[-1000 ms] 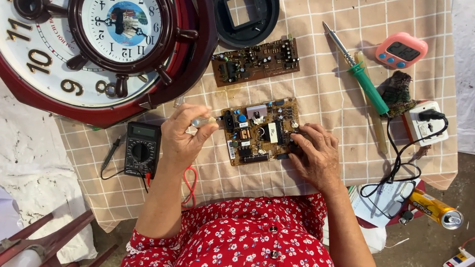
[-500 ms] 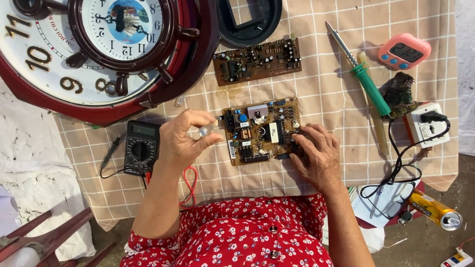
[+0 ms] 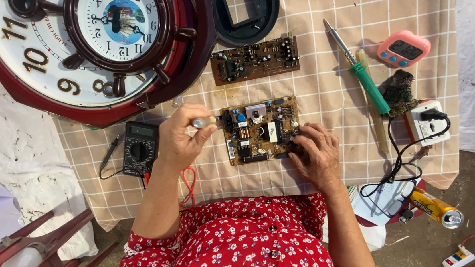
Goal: Testing and adjusting electronic components on a circuit board using a screwdriver and multimeter
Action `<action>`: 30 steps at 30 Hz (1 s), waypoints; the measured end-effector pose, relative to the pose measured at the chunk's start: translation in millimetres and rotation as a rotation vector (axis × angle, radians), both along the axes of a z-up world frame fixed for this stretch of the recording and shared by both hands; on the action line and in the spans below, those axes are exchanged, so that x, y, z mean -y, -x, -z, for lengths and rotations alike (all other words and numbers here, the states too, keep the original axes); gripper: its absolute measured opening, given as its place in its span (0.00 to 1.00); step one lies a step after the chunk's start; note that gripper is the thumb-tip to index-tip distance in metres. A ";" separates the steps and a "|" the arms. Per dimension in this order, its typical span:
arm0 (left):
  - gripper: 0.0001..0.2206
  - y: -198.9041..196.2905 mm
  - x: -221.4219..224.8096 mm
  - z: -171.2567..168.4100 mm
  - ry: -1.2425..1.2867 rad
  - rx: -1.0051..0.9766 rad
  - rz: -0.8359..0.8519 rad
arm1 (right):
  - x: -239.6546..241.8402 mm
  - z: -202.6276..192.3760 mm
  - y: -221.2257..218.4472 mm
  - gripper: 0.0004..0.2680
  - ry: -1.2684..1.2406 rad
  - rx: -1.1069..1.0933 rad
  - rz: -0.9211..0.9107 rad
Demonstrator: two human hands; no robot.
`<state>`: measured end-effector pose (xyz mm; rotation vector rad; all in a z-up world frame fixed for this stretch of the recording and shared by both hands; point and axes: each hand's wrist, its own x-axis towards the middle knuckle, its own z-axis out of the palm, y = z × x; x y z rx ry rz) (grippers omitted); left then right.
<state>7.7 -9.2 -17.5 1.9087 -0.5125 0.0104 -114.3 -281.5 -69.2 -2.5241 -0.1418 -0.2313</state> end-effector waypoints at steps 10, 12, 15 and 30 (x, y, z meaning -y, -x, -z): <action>0.05 6.8 -6.8 30.5 -0.238 -0.001 -0.198 | -1.1 3.6 1.0 0.07 -0.012 0.054 0.022; 0.07 2.1 2.7 15.2 -0.373 -0.025 -0.014 | -0.8 3.9 0.8 0.07 -0.004 0.062 0.019; 0.13 1.0 0.2 30.2 -0.554 -0.115 0.027 | -1.2 2.1 0.9 0.07 -0.011 0.069 0.002; 0.03 -8.1 10.0 27.1 -0.622 -0.072 0.042 | -11.4 16.9 18.2 0.10 0.097 0.080 0.055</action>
